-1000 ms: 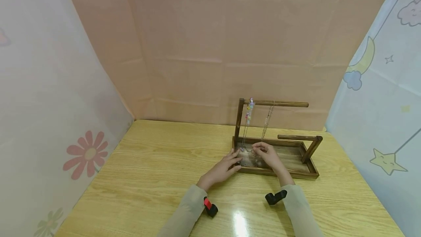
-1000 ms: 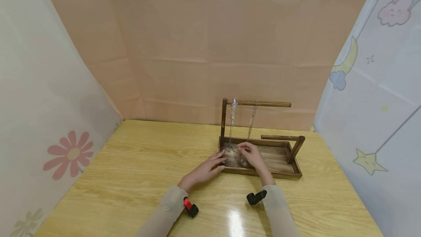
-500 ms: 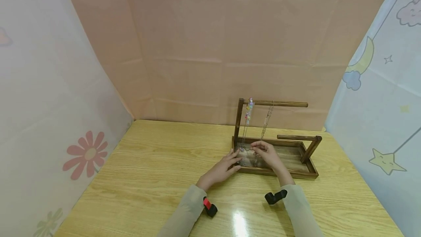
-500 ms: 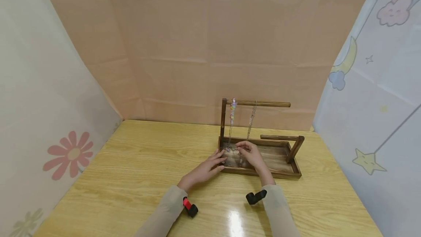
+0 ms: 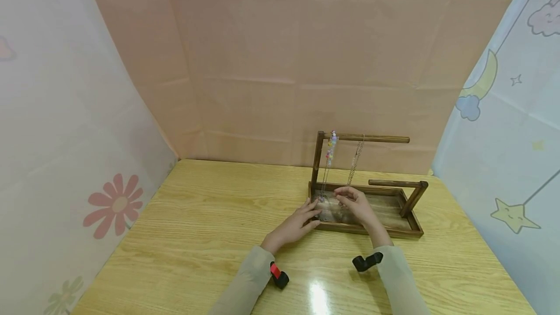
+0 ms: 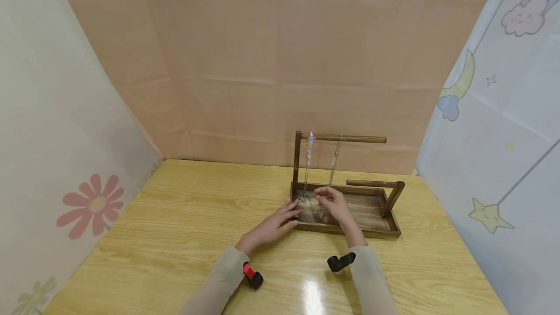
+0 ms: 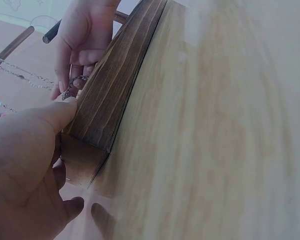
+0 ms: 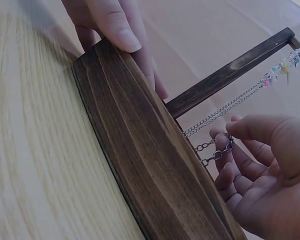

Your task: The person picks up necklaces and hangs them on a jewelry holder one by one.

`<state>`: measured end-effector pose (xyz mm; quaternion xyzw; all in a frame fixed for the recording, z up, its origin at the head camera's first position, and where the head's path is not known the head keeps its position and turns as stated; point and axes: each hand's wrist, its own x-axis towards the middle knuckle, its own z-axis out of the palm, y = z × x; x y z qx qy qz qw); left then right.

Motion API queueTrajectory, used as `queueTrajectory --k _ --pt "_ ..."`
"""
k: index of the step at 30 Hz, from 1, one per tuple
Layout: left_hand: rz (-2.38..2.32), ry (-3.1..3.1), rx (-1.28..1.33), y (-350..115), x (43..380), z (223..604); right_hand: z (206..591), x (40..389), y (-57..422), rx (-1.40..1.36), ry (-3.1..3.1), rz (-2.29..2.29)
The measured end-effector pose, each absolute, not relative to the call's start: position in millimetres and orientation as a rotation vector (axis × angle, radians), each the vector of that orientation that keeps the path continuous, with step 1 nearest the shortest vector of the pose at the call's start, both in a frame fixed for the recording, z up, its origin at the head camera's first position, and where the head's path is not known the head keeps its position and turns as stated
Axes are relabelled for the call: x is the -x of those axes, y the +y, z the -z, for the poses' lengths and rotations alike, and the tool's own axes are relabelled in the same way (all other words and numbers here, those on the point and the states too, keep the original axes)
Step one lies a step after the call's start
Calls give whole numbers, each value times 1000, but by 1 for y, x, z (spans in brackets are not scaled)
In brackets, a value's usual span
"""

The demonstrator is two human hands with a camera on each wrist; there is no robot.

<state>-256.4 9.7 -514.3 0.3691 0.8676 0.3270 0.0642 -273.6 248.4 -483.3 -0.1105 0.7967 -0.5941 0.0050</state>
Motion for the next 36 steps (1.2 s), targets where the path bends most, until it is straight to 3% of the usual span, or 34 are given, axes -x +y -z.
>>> queueTrajectory --k 8,18,36 --pt "-1006 2612 -1133 10 257 514 465 262 243 363 2456 1924" --pt "-1010 2615 -1130 10 256 514 480 273 249 382 2407 2005" --pt "-1017 2604 -1129 9 255 513 470 268 248 365 2432 2059"
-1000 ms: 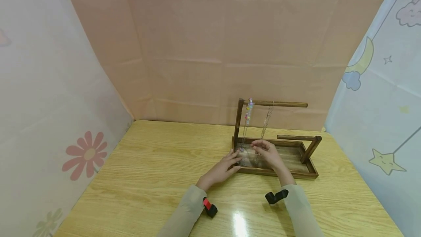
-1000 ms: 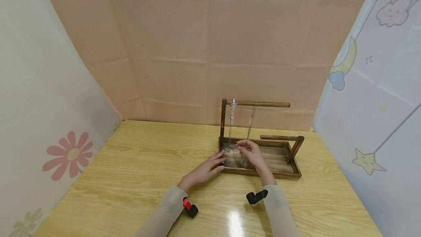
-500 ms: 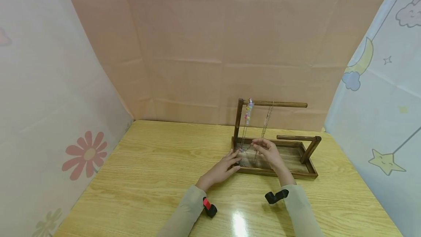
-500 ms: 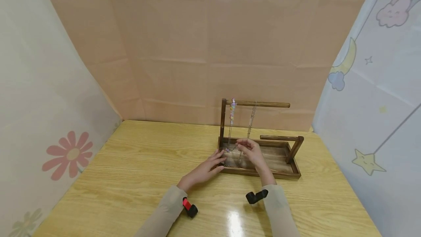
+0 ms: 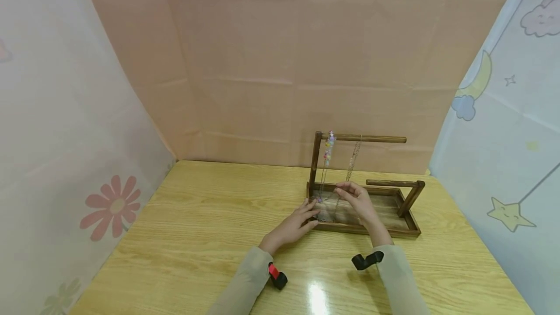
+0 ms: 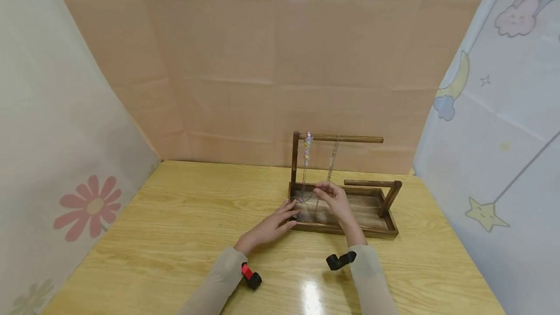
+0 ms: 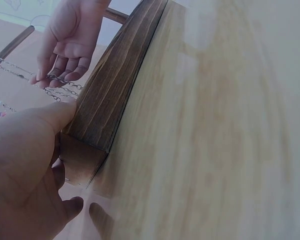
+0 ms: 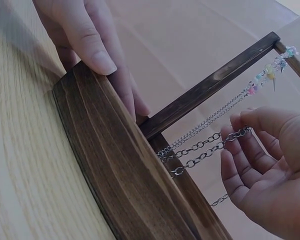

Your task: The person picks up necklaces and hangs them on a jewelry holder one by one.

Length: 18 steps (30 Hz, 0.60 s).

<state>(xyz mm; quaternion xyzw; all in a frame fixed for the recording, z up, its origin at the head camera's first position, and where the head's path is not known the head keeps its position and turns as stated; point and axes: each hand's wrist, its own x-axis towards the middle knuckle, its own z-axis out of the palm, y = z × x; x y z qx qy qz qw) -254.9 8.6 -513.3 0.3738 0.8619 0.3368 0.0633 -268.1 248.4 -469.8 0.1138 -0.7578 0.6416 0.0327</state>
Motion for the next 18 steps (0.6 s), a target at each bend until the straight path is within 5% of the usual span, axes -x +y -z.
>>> queueTrajectory --k 18 --pt "-1021 2601 -1132 9 256 515 454 262 245 -322 -2308 -1965"
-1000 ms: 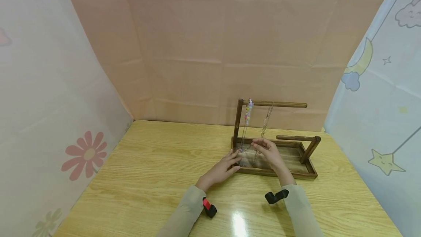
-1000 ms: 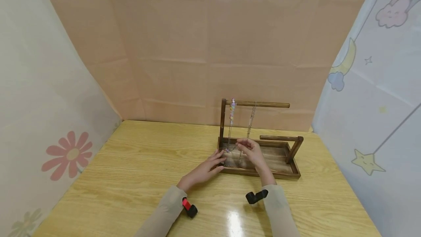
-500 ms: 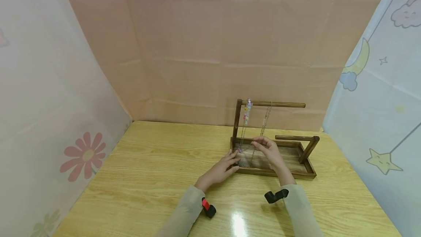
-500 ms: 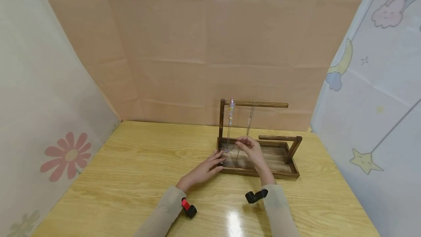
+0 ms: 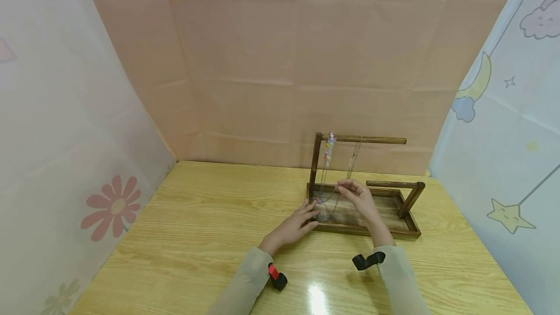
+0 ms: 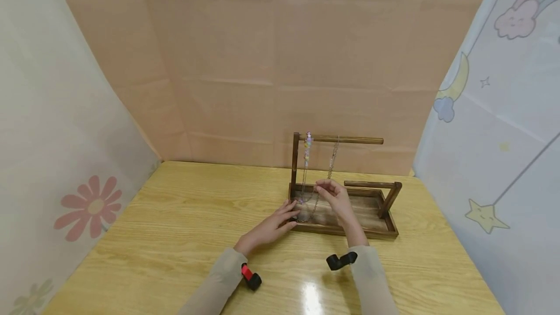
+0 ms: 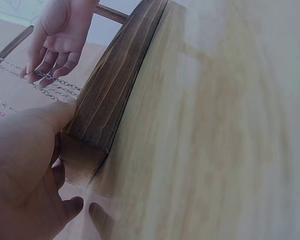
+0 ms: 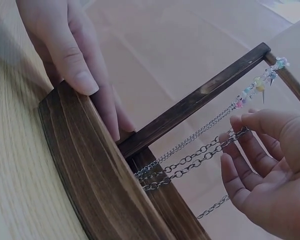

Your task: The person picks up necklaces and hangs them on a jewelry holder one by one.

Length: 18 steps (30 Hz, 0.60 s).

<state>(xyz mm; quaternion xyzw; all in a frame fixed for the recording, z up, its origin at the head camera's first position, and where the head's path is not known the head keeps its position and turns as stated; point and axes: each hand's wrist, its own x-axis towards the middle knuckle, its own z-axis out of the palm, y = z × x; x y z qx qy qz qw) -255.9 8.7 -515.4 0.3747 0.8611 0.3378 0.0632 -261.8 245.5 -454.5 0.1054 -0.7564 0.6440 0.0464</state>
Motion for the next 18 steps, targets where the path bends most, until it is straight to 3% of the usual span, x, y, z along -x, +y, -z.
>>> queueTrajectory --k 18 --pt "-1025 2614 -1157 10 256 516 449 266 244 -379 -2229 -2016"
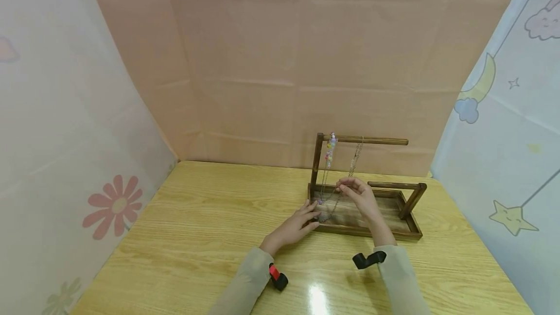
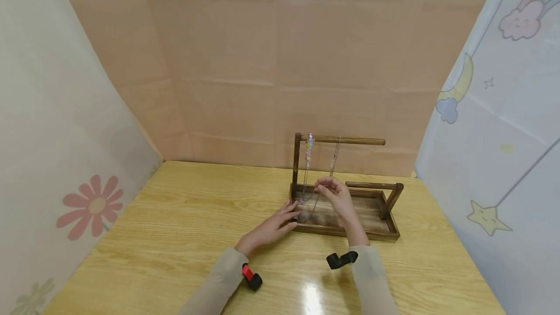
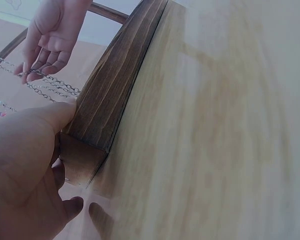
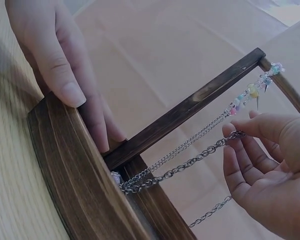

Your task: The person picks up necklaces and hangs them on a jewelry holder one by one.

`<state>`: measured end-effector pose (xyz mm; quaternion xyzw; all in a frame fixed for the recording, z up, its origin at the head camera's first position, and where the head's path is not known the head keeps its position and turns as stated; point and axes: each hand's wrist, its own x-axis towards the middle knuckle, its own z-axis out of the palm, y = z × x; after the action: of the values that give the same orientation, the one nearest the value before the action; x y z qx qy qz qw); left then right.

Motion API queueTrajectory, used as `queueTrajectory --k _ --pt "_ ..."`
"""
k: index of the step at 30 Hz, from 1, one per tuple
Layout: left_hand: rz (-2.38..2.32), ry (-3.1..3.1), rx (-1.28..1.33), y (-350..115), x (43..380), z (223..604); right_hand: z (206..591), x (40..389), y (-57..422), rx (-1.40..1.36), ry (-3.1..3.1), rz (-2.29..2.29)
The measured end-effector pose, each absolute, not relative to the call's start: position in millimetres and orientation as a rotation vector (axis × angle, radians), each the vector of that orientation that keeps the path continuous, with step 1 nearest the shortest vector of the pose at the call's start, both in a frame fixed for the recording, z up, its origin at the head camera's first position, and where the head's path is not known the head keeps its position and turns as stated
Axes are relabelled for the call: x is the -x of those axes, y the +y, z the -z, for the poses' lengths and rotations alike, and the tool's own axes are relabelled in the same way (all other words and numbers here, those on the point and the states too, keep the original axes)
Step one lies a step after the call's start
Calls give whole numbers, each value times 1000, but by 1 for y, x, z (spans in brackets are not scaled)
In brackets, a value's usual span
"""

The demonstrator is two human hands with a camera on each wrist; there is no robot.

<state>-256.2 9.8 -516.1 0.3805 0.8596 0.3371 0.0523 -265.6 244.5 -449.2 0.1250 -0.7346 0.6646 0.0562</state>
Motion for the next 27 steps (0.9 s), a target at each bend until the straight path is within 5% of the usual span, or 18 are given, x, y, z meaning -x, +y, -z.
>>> queueTrajectory --k 27 --pt "-996 2633 -1127 9 257 518 432 264 239 -526 -2174 -2014"
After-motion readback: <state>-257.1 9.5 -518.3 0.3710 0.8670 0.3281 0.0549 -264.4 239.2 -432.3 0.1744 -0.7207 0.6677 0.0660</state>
